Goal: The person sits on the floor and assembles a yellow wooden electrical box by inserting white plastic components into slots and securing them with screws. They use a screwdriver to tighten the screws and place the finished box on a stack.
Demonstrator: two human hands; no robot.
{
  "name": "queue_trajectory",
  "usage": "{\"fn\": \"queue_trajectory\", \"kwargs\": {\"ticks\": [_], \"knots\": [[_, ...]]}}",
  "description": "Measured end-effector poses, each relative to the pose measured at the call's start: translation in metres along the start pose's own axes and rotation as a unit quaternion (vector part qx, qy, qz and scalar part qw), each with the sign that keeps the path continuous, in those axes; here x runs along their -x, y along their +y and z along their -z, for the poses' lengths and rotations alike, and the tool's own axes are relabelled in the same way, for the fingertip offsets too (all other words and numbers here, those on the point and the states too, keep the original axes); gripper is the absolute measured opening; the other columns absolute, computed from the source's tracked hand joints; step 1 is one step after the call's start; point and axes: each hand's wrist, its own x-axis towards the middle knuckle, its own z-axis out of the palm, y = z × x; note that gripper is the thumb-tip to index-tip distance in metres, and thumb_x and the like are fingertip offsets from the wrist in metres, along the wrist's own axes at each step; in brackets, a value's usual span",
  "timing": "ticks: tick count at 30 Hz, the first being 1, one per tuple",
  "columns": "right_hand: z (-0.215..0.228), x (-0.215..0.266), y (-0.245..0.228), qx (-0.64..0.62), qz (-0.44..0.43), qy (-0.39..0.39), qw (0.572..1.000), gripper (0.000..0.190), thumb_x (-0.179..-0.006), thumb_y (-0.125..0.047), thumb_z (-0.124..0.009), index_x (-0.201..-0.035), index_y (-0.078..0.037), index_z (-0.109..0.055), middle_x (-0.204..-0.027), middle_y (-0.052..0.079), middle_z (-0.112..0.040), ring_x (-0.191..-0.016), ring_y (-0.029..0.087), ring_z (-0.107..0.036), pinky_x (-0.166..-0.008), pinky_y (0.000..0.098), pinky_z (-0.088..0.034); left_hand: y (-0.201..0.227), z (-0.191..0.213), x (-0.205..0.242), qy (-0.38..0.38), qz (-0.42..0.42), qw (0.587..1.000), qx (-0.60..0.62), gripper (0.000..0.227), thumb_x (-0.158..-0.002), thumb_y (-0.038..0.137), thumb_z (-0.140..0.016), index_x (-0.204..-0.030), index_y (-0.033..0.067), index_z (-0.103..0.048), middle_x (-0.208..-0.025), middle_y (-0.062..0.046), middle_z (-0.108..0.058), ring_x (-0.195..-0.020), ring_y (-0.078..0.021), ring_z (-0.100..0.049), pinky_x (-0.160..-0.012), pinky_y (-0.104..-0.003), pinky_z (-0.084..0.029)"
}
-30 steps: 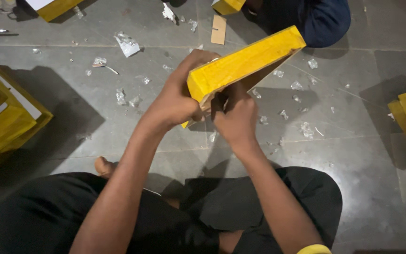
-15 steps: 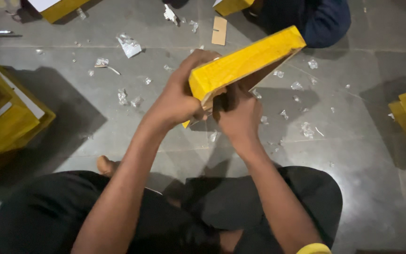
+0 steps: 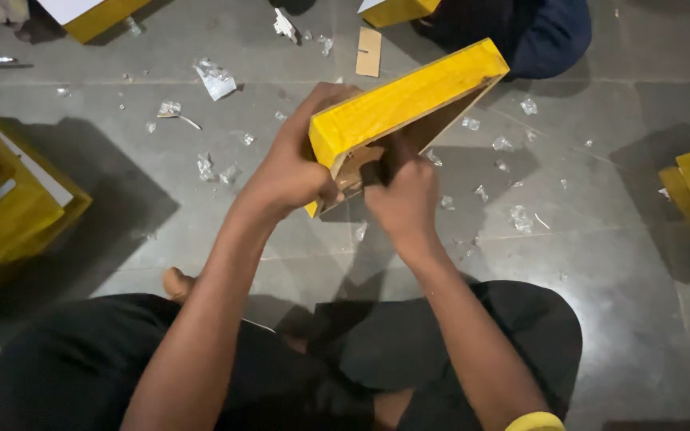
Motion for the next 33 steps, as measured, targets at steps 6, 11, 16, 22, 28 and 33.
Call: {"fn": "queue_trajectory", "kwargs": {"ticks": [6, 11, 16, 22, 28, 33], "knots": [[-0.002, 0.001, 0.006, -0.055, 0.001, -0.016, 0.998, 0.034, -0.08, -0.003, -0.071, -0.114, -0.002, -0.064, -0.093, 0.019, -0.074, -0.088, 0.038, -0.074, -0.076, 0.0431, -0.058, 0.002, 0.0, 0.002, -0.01, 0.02, 0.998, -0.052, 0.093, -0.049, -0.013, -0.07, -0.137, 0.0124, -0.055, -0.13, -0.004, -0.065, -0.129, -0.0216, -0.059, -0.099, -0.037, -0.058], [-0.02, 0.011, 0.021, -0.173, -0.119, 0.003, 0.978, 0.04, -0.085, -0.011, -0.062, -0.123, -0.003, -0.06, -0.091, 0.017, -0.074, -0.076, 0.034, -0.074, -0.072, 0.0427, -0.057, 0.004, 0.005, 0.001, -0.028, 0.043, 0.997, -0.052, 0.096, -0.047, -0.011, -0.072, -0.138, 0.0134, -0.053, -0.13, -0.004, -0.064, -0.126, -0.0216, -0.06, -0.087, -0.038, -0.061], [-0.043, 0.035, 0.044, 0.047, -0.12, -0.276, 0.952, 0.024, -0.085, -0.021, -0.065, -0.102, -0.007, -0.073, -0.096, 0.019, -0.076, -0.091, 0.037, -0.072, -0.077, 0.0465, -0.055, -0.008, 0.015, 0.003, -0.032, 0.025, 0.997, -0.059, 0.088, -0.062, 0.001, -0.076, -0.146, 0.0154, -0.052, -0.137, -0.007, -0.064, -0.117, -0.0237, -0.067, -0.079, -0.038, -0.064], [-0.103, 0.08, 0.008, -0.12, -0.1, -0.562, 0.813, 0.026, -0.092, -0.026, -0.067, -0.108, -0.006, -0.071, -0.101, 0.018, -0.073, -0.094, 0.037, -0.068, -0.081, 0.0459, -0.054, -0.011, 0.024, -0.002, -0.024, -0.085, 0.99, -0.111, 0.084, -0.077, 0.027, -0.091, -0.15, 0.0153, -0.052, -0.133, -0.014, -0.07, -0.103, -0.0222, -0.074, -0.075, -0.033, -0.063], [-0.235, 0.027, -0.063, -0.193, 0.064, -0.293, 0.934, 0.015, -0.096, -0.017, -0.065, -0.103, -0.004, -0.068, -0.093, 0.016, -0.068, -0.086, 0.034, -0.067, -0.079, 0.0431, -0.052, -0.026, 0.034, -0.011, -0.071, 0.001, 0.993, -0.098, 0.085, -0.073, 0.034, -0.083, -0.15, 0.0217, -0.048, -0.111, -0.01, -0.08, -0.068, -0.0218, -0.076, -0.065, -0.035, -0.064], [-0.363, -0.047, -0.112, -0.197, 0.26, -0.066, 0.943, 0.018, -0.092, -0.002, -0.06, -0.108, -0.002, -0.069, -0.109, 0.015, -0.067, -0.104, 0.036, -0.062, -0.091, 0.0467, -0.052, -0.056, 0.028, -0.016, 0.008, -0.223, 0.963, -0.153, 0.08, -0.079, 0.018, -0.081, -0.149, 0.0244, -0.044, -0.123, -0.008, -0.074, -0.11, -0.0266, -0.075, -0.097, -0.041, -0.06]]}}
